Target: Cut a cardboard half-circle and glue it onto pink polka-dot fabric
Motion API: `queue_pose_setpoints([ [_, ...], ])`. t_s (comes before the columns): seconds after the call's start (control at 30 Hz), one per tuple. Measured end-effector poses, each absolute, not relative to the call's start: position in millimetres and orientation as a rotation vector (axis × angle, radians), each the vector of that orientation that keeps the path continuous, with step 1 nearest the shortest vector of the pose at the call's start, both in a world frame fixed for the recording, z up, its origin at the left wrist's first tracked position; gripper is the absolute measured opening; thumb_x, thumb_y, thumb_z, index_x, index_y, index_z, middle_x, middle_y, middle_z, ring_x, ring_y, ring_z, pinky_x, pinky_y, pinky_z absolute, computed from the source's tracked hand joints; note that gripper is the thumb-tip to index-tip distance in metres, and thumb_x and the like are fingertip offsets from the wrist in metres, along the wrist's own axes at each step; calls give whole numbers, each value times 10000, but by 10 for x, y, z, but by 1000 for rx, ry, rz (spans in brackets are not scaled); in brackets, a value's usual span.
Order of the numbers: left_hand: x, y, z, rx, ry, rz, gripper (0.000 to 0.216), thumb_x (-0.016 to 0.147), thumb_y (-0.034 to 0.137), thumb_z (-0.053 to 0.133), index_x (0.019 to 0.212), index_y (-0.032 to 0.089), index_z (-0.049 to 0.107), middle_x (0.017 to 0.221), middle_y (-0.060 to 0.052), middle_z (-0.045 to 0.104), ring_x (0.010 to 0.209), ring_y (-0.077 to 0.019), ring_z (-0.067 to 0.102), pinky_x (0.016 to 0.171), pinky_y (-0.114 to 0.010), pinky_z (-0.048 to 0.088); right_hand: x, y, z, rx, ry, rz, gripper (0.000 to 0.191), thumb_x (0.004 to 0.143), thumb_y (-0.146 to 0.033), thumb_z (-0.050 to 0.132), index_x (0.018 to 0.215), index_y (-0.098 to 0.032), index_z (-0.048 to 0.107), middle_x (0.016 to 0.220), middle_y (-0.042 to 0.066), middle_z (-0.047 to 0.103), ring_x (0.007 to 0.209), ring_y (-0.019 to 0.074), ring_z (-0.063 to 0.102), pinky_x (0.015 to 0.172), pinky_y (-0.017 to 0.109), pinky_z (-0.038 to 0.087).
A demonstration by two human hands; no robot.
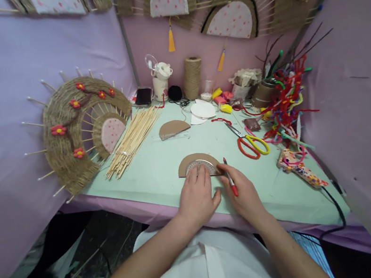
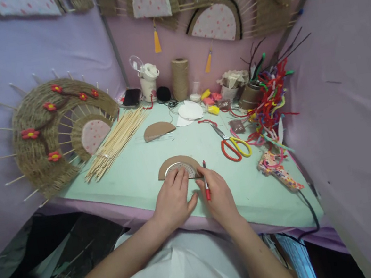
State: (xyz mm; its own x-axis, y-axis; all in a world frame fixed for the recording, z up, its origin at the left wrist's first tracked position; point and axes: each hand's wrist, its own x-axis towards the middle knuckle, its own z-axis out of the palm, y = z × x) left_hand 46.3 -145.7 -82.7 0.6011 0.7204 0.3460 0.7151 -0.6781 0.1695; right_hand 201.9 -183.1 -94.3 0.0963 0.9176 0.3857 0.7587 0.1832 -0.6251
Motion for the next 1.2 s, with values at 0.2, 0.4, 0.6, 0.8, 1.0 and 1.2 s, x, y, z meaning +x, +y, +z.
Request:
queue_pose_setpoints([
  [0.2, 335, -1671, -927, 2741, 1084, 766, 459, 879, 296, 540, 1283, 77, 537, 1373, -158, 544, 1294, -307, 446, 1085, -453, 383, 1978, -1845, -924, -1660, -1600, 280, 366, 987, -393, 401, 1264, -196, 538, 1212, 103, 658, 1085, 227, 631, 937, 399, 494],
  [0.4, 286, -1725, -961, 2693, 1004, 839, 419, 882, 269, 553, 1279, 137, 531, 1383, -149, 527, 1306, -299, 425, 1061, -464, 411, 1979, -1848, -954, -1677, -1577, 269, 362, 983, -383, 412, 1265, -197, 544, 1218, 98, 660, 1108, 224, 623, 953, 398, 490],
  [0.6, 262, -1571, -758, 2550, 1276, 803, 369, 883, 298, 580, 1227, 182, 517, 1285, -135, 545, 1210, -295, 471, 982, -474, 435, 1986, -1842, -956, -1658, -1580, 224, 348, 979, -351, 422, 1258, -187, 552, 1203, 99, 663, 1081, 213, 633, 936, 382, 503],
  [0.8, 299, -1448, -735, 2430, 1536, 571, 462, 794, 409, 715, 1132, 165, 517, 1120, -110, 556, 1082, -296, 493, 906, -449, 436, 1994, -1835, -970, -1640, -1606, 166, 338, 978, -336, 430, 1253, -186, 556, 1191, 111, 665, 1090, 229, 626, 932, 400, 505],
  [1.0, 304, -1429, -739, 2370, 1540, 547, 451, 794, 413, 717, 1123, 181, 514, 1065, -84, 554, 1046, -282, 485, 889, -422, 413, 1991, -1833, -997, -1616, -1622, 117, 326, 972, -326, 456, 1247, -180, 553, 1172, 118, 667, 1072, 232, 627, 909, 402, 513],
  [1.2, 308, -1428, -703, 2323, 1537, 547, 372, 795, 373, 719, 1057, 184, 533, 1059, -77, 550, 1041, -276, 481, 888, -415, 404, 1983, -1850, -985, -1568, -1584, 49, 259, 956, -296, 501, 1186, -194, 562, 1091, 99, 673, 1017, 225, 620, 870, 394, 510],
])
